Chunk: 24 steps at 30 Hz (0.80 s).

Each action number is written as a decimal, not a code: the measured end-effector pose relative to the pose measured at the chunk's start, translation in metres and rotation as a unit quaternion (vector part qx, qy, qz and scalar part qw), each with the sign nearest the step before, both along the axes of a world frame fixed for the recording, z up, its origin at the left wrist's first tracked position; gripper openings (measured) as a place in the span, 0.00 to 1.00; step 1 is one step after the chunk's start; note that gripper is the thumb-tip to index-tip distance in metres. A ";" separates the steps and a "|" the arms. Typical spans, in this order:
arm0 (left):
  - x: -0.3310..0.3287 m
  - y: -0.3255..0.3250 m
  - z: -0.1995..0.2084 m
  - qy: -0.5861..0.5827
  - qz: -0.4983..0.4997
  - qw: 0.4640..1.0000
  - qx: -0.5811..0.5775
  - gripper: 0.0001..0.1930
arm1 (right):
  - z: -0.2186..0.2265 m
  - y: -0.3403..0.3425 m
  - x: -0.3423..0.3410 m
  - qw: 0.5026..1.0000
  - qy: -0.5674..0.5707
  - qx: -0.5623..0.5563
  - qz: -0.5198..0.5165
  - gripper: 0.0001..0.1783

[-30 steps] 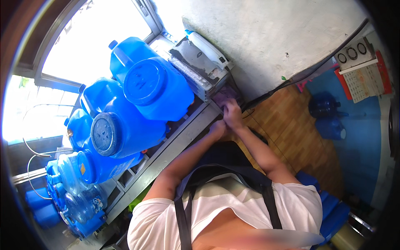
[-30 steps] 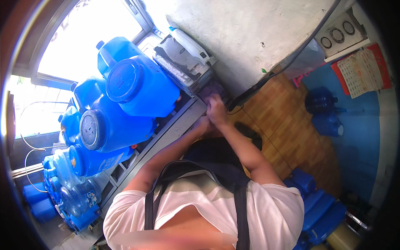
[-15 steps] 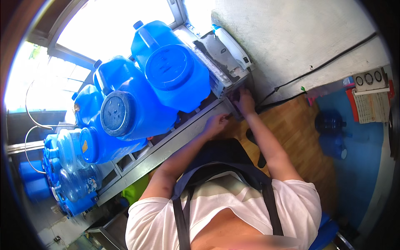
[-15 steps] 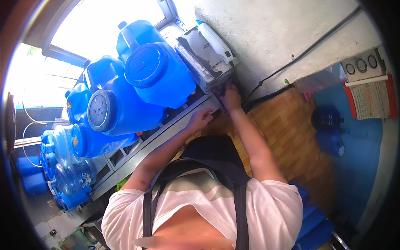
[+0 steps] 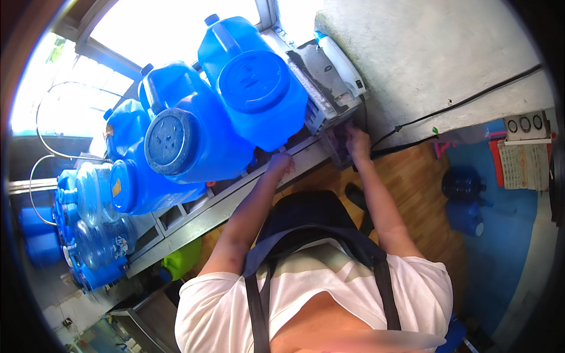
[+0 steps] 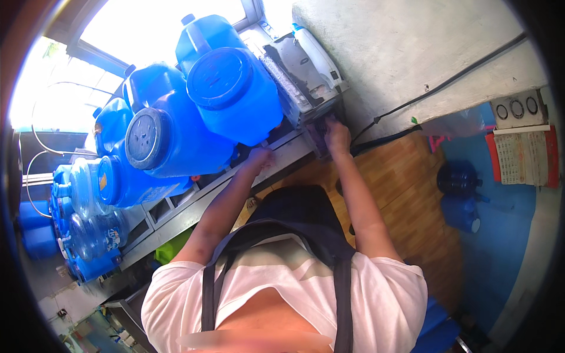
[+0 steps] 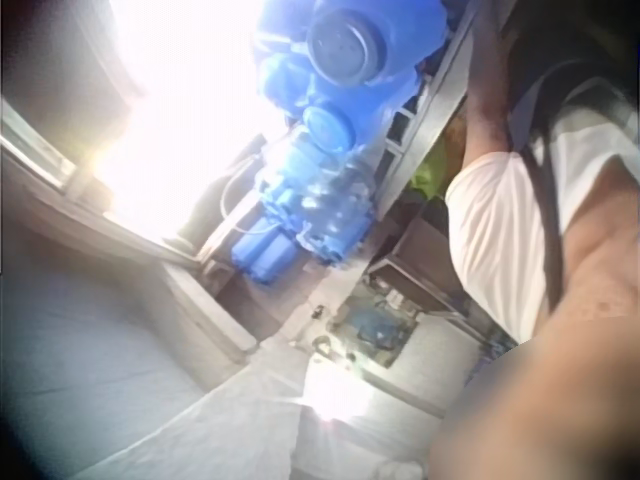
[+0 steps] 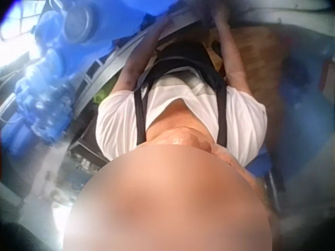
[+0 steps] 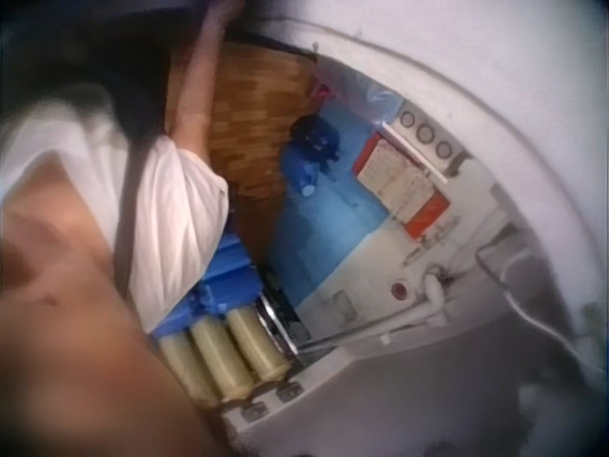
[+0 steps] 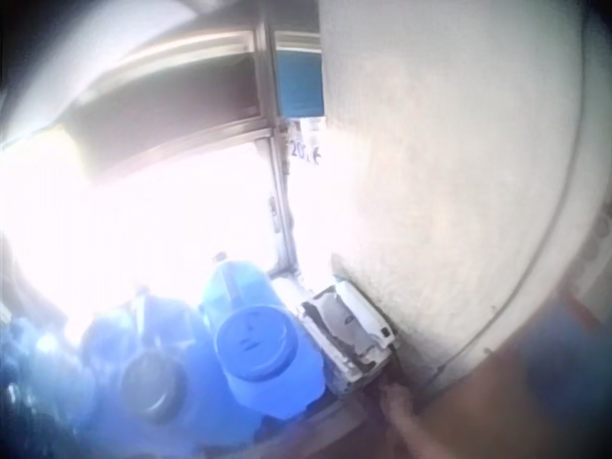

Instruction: The person washes a plastic container lid under running water, then places it on a shelf with other containers. They then retrieve a small purple seal and apply it to the neck of a blue water jug, repeating this process for several jugs.

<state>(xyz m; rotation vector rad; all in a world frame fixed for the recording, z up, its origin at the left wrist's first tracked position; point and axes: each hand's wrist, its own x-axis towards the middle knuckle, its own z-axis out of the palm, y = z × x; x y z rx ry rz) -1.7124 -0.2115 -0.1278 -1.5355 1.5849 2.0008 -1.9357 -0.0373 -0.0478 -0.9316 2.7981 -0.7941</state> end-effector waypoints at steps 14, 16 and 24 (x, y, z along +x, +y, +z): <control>0.197 -0.050 -0.083 0.021 0.694 0.696 -0.185 0.15 | 0.037 0.012 0.047 0.955 0.145 -0.259 0.010 0.08; 0.216 -0.064 -0.059 0.110 0.700 0.678 -0.197 0.17 | 0.037 0.006 0.058 0.953 0.100 -0.287 -0.011 0.09; 0.232 -0.085 -0.014 0.218 0.600 0.765 0.082 0.18 | -0.046 -0.041 0.119 0.965 -0.149 -0.164 0.141 0.08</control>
